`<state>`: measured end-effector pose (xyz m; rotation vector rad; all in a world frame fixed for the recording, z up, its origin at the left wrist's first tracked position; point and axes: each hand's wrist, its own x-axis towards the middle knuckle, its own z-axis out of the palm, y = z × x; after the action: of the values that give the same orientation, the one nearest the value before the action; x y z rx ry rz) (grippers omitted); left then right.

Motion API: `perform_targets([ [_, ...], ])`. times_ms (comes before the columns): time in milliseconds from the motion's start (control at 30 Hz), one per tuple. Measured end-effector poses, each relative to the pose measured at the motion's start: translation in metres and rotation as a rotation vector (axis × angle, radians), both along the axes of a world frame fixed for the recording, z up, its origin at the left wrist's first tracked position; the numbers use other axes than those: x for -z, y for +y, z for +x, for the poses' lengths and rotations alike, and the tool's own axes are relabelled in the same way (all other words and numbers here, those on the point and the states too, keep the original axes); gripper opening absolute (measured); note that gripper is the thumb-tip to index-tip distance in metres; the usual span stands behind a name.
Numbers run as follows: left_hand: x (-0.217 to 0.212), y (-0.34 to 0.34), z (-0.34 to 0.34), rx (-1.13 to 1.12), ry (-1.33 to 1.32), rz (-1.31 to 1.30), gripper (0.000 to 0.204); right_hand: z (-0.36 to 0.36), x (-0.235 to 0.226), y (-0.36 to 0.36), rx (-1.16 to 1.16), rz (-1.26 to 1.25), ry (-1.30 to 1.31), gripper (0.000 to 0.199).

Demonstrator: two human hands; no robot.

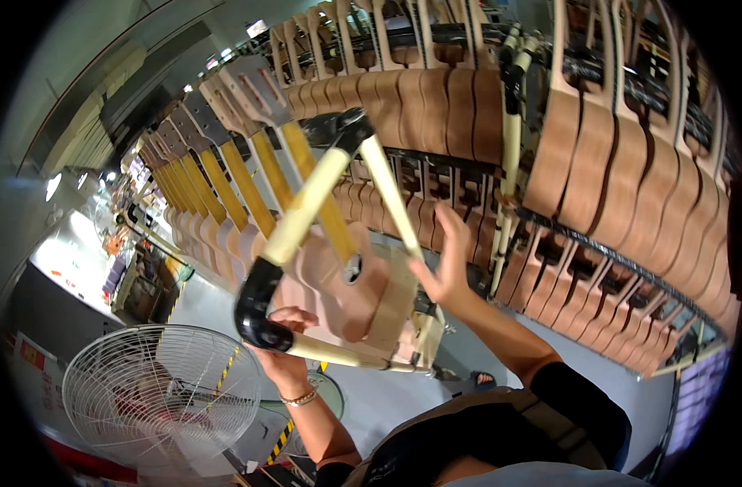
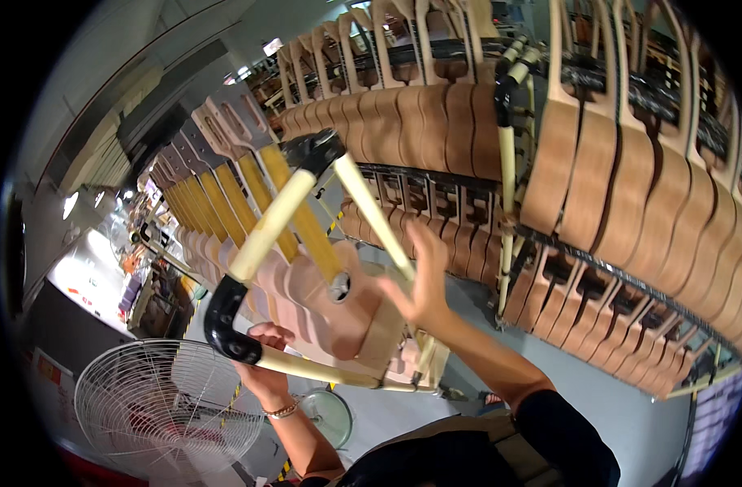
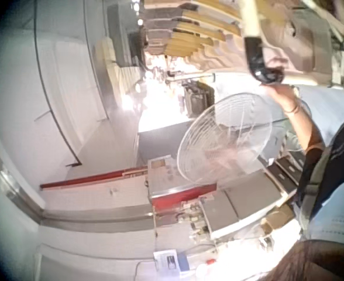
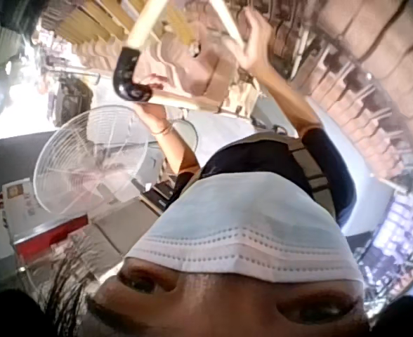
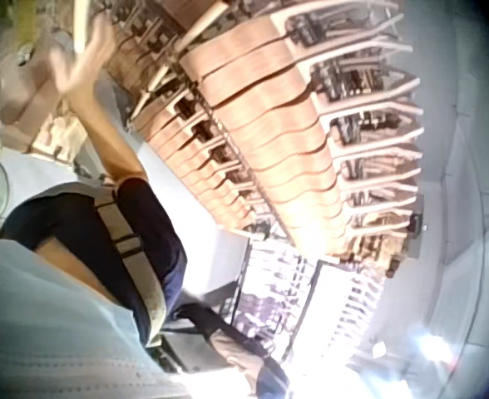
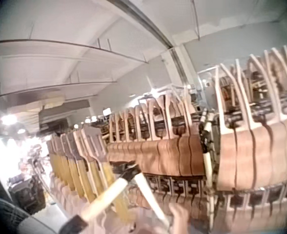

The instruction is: The person assembles a guitar by attaching the neck to the body, applying tape to the edges, and wiping the surface with a cloth. They then place the finished guitar onto a rack with other guitars.

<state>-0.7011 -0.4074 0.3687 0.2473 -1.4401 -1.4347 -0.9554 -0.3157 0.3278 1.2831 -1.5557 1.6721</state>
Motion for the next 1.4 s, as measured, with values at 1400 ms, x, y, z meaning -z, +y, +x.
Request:
perform_targets([
  [1400, 0.039, -0.632, 0.094, -0.821, 0.343, 0.169, 0.043, 0.097, 0.048, -0.848, -0.867, 0.367, -0.597, 0.027],
])
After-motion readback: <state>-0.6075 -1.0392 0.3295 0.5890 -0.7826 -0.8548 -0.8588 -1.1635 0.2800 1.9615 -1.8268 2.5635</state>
